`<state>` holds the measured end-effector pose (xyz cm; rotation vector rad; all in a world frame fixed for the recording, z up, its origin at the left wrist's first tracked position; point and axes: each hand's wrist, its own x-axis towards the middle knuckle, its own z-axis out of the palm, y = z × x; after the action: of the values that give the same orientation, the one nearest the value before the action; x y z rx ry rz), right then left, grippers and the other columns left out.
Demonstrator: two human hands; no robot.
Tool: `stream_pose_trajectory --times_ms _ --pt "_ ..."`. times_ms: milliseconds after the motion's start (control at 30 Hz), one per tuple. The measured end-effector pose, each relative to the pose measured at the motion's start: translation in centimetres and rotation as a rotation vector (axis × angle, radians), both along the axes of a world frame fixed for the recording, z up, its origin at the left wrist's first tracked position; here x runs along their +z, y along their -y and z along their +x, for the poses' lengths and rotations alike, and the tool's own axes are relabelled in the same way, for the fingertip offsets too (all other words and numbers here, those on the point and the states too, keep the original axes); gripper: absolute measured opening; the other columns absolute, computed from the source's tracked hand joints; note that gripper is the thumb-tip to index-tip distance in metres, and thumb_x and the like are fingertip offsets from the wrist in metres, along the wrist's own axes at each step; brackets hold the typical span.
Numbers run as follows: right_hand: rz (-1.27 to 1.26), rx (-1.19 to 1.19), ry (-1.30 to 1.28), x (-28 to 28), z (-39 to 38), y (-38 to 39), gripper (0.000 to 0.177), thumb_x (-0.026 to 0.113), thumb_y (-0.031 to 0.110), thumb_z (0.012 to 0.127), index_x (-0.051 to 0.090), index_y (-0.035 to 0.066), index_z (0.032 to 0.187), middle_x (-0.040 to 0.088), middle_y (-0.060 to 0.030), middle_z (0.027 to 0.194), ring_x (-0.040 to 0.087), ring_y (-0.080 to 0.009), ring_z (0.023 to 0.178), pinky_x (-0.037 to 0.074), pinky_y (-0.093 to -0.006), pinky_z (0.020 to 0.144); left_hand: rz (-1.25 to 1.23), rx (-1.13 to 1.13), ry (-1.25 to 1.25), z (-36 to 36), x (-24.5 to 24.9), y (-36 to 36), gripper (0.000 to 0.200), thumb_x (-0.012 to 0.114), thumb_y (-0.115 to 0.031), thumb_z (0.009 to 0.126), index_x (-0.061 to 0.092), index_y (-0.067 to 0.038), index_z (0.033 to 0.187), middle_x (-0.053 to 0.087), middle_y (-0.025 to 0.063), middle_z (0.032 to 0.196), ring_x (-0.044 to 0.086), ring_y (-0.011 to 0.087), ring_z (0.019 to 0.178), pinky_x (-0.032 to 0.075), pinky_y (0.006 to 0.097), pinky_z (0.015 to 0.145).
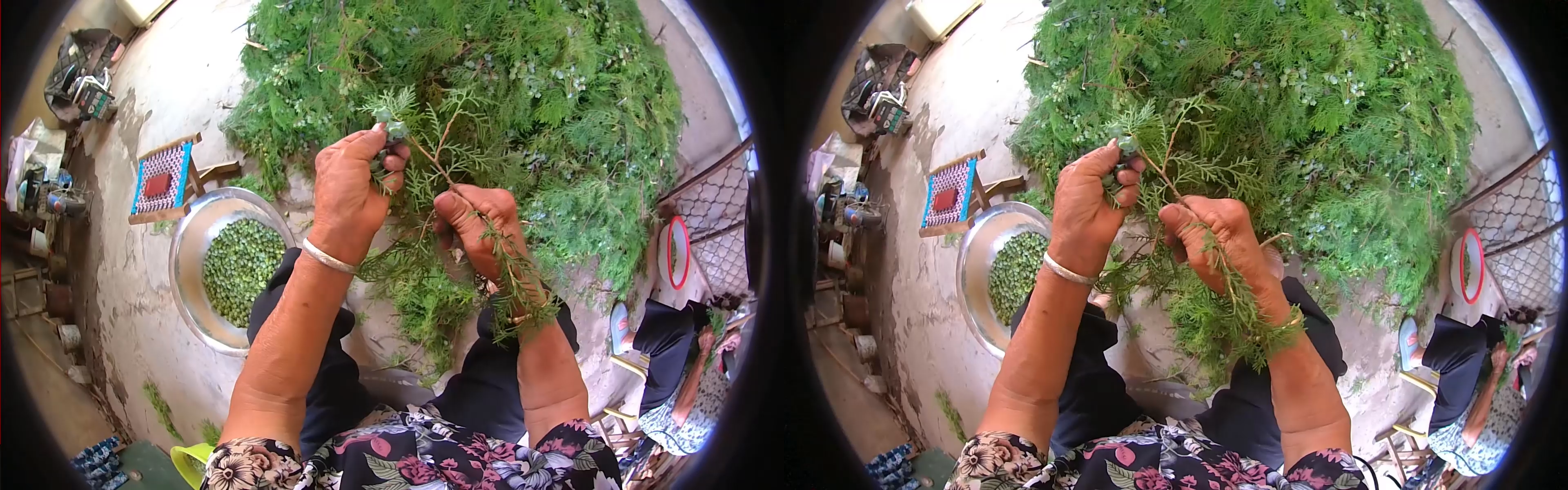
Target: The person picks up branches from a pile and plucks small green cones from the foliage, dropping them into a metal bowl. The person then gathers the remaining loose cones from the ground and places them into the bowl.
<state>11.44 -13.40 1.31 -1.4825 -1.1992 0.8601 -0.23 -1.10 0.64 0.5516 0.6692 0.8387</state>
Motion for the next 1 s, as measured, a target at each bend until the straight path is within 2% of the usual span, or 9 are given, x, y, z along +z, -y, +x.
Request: stream_pose_trajectory --times_ms 133,200,333,467,500,533,733,833,1000 --pt "0.070 0.011 0.106 -0.4 0.1 -0.2 0.036 0.054 0.027 0.093 0.057 -0.001 0.070 0.055 -0.0037 0.058 0.050 -0.0108 0.050 0.040 -0.0253 0.047 -0.091 -0.032 0.058 -0.7 -1.1 -1.9 0.012 0.051 -0.009 0.091 0.053 0.003 0.092 0.057 0.0124 0.077 0.049 0.0121 0.059 0.038 0.0220 0.044" --pt "0.054 -0.055 -0.012 0.7 0.1 0.9 0.036 0.054 0.027 0.094 0.057 -0.001 0.072 0.055 -0.0033 0.059 0.050 -0.0105 0.050 0.040 -0.0256 0.048 -0.345 -0.073 0.509 -2.7 -3.6 -5.6 0.013 0.052 -0.007 0.088 0.051 0.004 0.095 0.056 0.0145 0.083 0.050 0.0134 0.063 0.039 0.0229 0.044" --pt "0.076 -0.125 -0.042 0.0 0.8 1.2 0.034 0.054 0.027 0.094 0.058 -0.001 0.074 0.055 -0.0014 0.062 0.049 -0.0091 0.052 0.040 -0.0256 0.048 -0.355 -0.023 0.584 -3.9 -0.7 -6.9 0.014 0.053 -0.008 0.087 0.051 0.003 0.095 0.058 0.0163 0.086 0.053 0.0158 0.062 0.042 0.0238 0.045" --pt "0.040 -0.104 -0.085 -1.5 1.2 0.8 0.026 0.056 0.018 0.092 0.058 -0.002 0.076 0.053 -0.0026 0.062 0.048 -0.0098 0.052 0.038 -0.0270 0.047 -0.130 -0.084 0.372 -2.4 0.2 -3.2 0.016 0.057 -0.011 0.086 0.052 0.001 0.095 0.059 0.0175 0.092 0.056 0.0192 0.069 0.048 0.0273 0.050" --pt "0.186 -0.100 0.247 -1.5 1.1 0.6 0.022 0.056 0.015 0.091 0.059 -0.002 0.077 0.053 -0.0055 0.062 0.049 -0.0123 0.051 0.038 -0.0283 0.046 -0.112 -0.132 0.341 -2.2 0.0 -2.8 0.018 0.058 -0.013 0.086 0.053 0.000 0.096 0.058 0.0171 0.094 0.056 0.0188 0.070 0.048 0.0266 0.050" --pt "0.187 -0.100 0.247 -1.5 1.0 0.5 0.022 0.056 0.015 0.091 0.059 -0.002 0.077 0.053 -0.0055 0.062 0.049 -0.0123 0.051 0.038 -0.0283 0.046 -0.093 -0.181 0.310 -2.0 -0.1 -2.6 0.020 0.059 -0.016 0.086 0.054 0.000 0.098 0.057 0.0166 0.096 0.056 0.0183 0.071 0.048 0.0260 0.050" --pt "0.148 -0.157 0.313 -1.1 0.6 0.4 0.017 0.058 0.012 0.090 0.060 -0.002 0.080 0.053 -0.0080 0.062 0.052 -0.0150 0.050 0.041 -0.0302 0.046 0.115 -0.139 0.040 -0.1 0.8 0.4 0.020 0.064 -0.015 0.086 0.055 -0.002 0.097 0.060 0.0109 0.082 0.055 0.0130 0.063 0.043 0.0202 0.046" --pt "0.064 -0.104 0.325 -1.1 0.6 0.5 0.015 0.057 0.011 0.090 0.060 -0.002 0.082 0.055 -0.0097 0.066 0.057 -0.0201 0.055 0.043 -0.0326 0.049 0.278 -0.164 -0.083 0.4 1.1 1.3 0.022 0.068 -0.009 0.080 0.058 0.002 0.096 0.060 0.0056 0.073 0.051 0.0062 0.053 0.040 0.0200 0.042" --pt "0.125 -0.032 0.579 -1.7 0.8 0.6 0.010 0.063 0.007 0.080 0.059 0.000 0.086 0.059 -0.0133 0.078 0.059 -0.0340 0.072 0.046 -0.0384 0.056 0.251 -0.110 -0.105 0.3 0.2 0.7 0.019 0.067 -0.008 0.081 0.058 0.001 0.094 0.060 0.0059 0.072 0.051 0.0063 0.053 0.040 0.0188 0.041"
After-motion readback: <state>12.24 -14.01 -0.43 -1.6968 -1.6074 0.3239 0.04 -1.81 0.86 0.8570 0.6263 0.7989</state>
